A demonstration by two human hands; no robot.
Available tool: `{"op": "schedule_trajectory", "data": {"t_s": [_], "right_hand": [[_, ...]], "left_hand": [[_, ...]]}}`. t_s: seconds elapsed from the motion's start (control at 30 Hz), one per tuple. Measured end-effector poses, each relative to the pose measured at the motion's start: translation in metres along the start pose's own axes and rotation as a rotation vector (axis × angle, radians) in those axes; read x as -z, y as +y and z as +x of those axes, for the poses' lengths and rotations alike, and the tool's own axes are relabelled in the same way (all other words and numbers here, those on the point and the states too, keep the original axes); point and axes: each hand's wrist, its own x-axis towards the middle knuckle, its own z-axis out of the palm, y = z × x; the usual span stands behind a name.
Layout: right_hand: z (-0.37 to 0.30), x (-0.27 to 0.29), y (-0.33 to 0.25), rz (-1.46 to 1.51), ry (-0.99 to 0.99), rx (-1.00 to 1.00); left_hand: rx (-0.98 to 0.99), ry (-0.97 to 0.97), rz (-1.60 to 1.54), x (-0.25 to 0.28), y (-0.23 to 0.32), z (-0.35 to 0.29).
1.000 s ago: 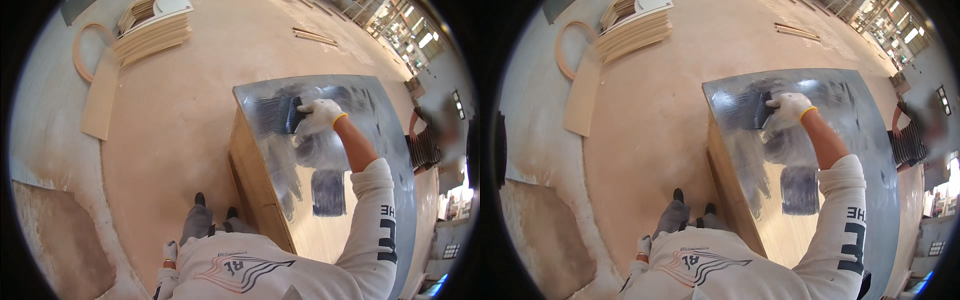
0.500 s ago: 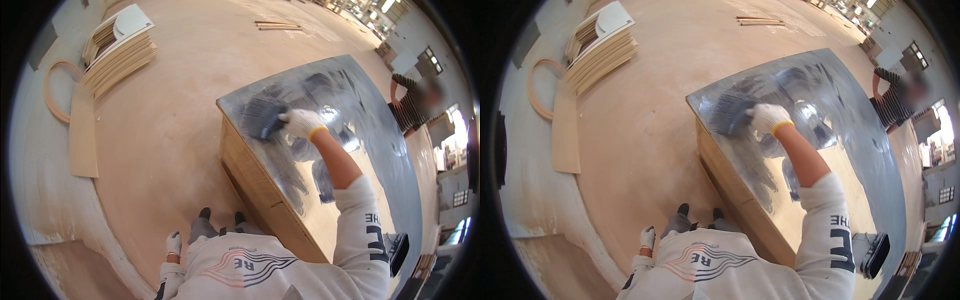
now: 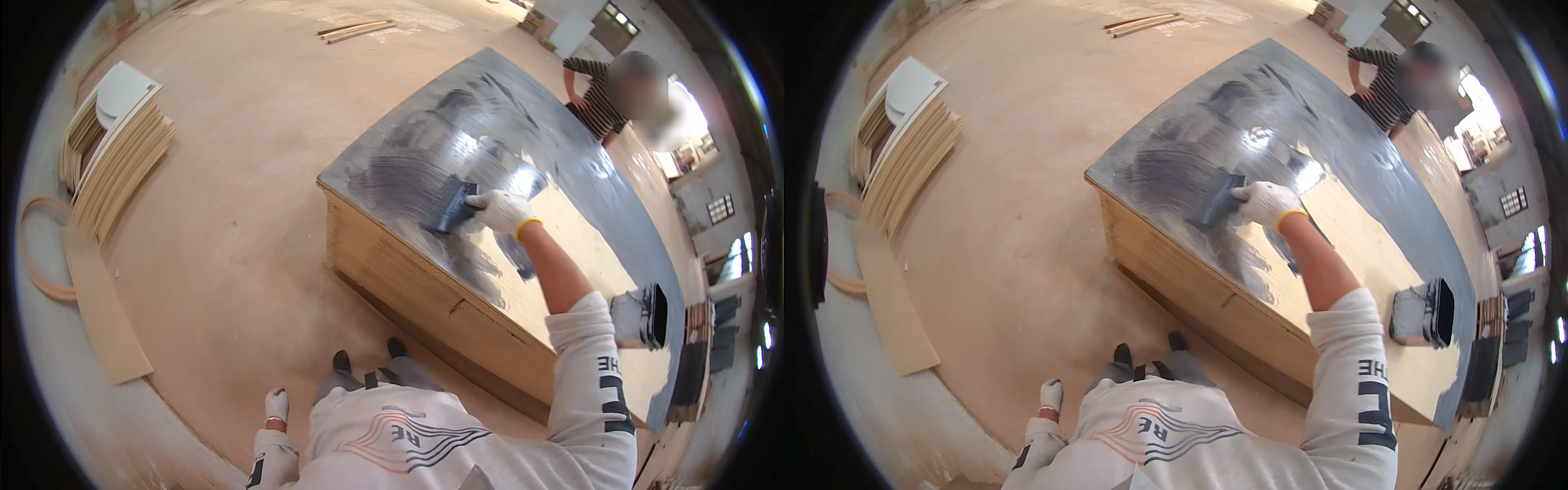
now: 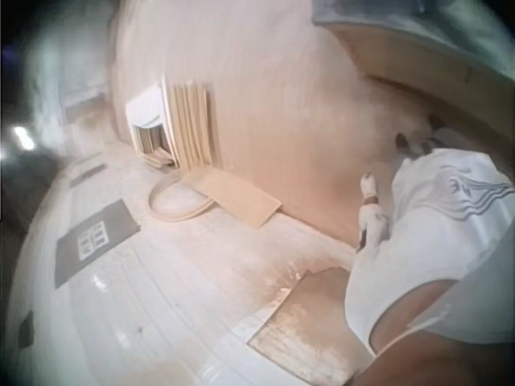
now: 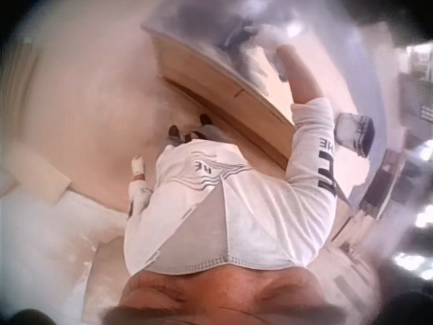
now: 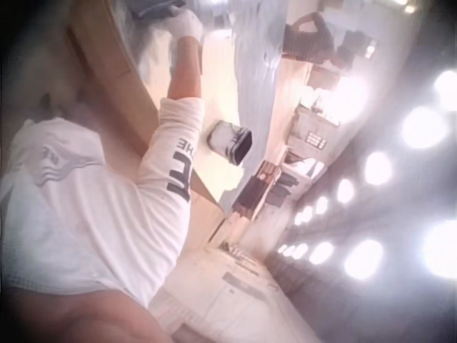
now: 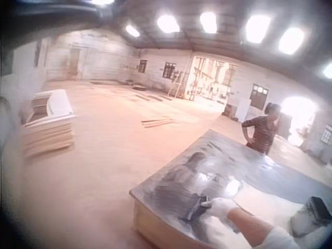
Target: The person applies dark gray paint to a large curved wooden tabletop using a wide brush. They repeatedly dip the brush into a paint bucket and spread the paint across the surface in broad strokes, gradually covering more of the tabletop.
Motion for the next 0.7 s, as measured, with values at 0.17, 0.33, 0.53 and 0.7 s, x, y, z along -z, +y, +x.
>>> {"op": "schedule_trajectory", "data": {"t_s": [0.17, 0.33, 0.53, 0.7], "right_hand": [[-0.006, -0.045, 0.022, -0.02, 0.02, -0.281], [-0.099, -0.092, -0.003, 1.253, 0.016, -0.342], [-0.113, -0.165, -0.076, 2.248, 0.552, -0.291], [-0.118, -0.17, -0.088, 2.47, 0.376, -0.313]], "left_hand": [[-0.398, 0.024, 0.036, 0.009, 0.099, 0.044], [-0.884, -0.076, 0.2, 0.0, 0.32, -0.06], [-1.551, -0.29, 0.22, -0.049, 0.532, -0.192], [-1.223, -0.317, 0.851, -0.094, 0.585, -0.217]]}}
